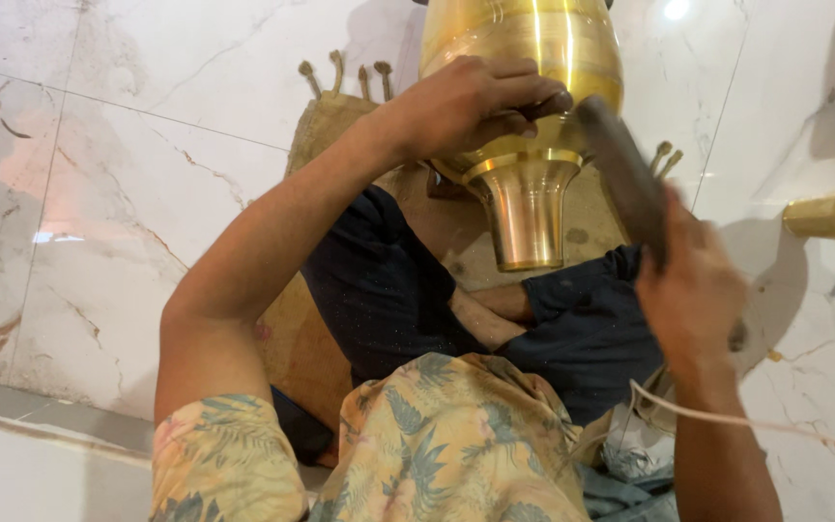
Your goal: The person sits cross-legged on the floor holding a brass vase against a wooden stake and repeatedly hammers its surface with a small mallet, rotating the vessel to work different areas and repositioning it on the stake.
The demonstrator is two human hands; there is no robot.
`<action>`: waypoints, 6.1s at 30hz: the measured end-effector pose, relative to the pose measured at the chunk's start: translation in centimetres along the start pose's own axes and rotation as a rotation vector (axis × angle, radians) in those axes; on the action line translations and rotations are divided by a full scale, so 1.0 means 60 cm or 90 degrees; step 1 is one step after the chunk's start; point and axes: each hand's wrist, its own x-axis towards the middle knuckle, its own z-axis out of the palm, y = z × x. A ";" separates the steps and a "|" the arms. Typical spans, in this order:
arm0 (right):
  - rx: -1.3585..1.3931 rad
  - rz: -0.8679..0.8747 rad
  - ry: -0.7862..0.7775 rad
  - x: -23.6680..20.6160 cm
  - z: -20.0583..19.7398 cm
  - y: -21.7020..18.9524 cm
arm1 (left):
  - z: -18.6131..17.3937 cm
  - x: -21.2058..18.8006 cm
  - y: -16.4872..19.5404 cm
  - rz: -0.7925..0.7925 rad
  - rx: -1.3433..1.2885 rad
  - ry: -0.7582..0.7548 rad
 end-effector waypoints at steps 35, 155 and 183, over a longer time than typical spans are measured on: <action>-0.320 -0.417 0.000 0.198 -0.286 -0.199 | 0.160 -0.082 0.047 -0.270 -0.162 0.587; 0.932 0.301 0.159 -0.151 -0.057 0.047 | 0.042 -0.004 0.204 -0.296 -0.316 0.366; 0.171 0.055 0.005 -0.024 -0.140 0.118 | 0.027 0.070 0.096 -0.019 -0.062 0.009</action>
